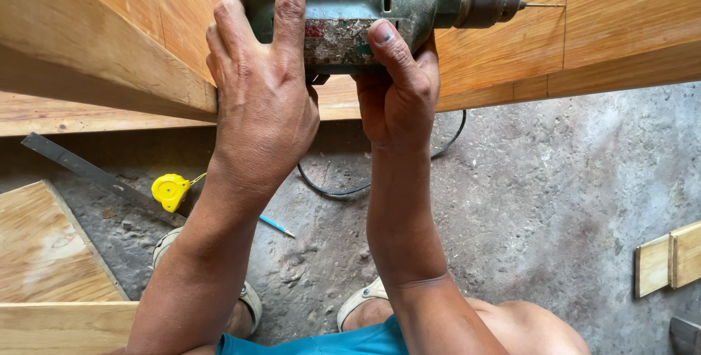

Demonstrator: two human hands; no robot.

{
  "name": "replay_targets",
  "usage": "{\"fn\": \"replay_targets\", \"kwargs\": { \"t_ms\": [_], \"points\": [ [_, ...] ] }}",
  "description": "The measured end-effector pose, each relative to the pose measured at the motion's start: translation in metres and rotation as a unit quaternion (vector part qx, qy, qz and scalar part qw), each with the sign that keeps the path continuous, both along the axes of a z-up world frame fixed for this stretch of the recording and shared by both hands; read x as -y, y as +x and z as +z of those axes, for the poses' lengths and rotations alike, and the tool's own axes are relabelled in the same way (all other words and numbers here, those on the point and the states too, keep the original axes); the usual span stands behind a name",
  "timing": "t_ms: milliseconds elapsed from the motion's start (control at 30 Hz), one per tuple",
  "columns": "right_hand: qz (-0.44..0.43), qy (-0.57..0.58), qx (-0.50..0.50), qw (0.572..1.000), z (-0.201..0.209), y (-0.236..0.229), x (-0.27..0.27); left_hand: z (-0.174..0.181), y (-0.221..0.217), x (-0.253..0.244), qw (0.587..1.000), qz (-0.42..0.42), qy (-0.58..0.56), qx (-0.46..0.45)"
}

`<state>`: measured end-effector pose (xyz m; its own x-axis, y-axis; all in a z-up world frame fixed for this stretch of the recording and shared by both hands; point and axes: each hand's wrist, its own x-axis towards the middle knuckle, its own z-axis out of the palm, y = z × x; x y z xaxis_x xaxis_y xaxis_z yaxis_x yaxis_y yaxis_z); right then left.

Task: The person uses a corded electric drill to make holes in a wooden furniture piece. They position the drill at marked spots and operate it to create holes in the wood.

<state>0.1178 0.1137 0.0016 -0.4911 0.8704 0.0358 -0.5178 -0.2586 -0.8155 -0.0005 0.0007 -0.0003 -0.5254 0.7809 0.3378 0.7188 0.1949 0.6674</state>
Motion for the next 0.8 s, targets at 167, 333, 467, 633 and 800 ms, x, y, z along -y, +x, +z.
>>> {"fn": "replay_targets", "kwargs": {
  "t_ms": [167,333,467,633,800],
  "points": [
    [0.002,0.005,-0.001,1.0,-0.003,0.0,-0.001,-0.001,-0.001,-0.001,1.0,0.001,-0.004,-0.002],
    [0.01,0.003,-0.014,1.0,-0.004,0.001,-0.002,0.001,-0.002,0.0,1.0,-0.002,0.003,-0.015],
    [0.016,-0.006,-0.035,0.999,-0.002,0.001,-0.002,0.004,-0.004,0.003,1.0,-0.009,0.022,-0.018],
    [0.02,-0.015,-0.052,0.998,-0.001,0.002,-0.001,0.01,-0.006,0.005,0.999,-0.038,0.001,0.005],
    [0.027,-0.02,-0.072,0.997,-0.002,0.004,-0.002,0.015,-0.005,0.007,0.999,-0.039,0.008,-0.013]
  ]
}}
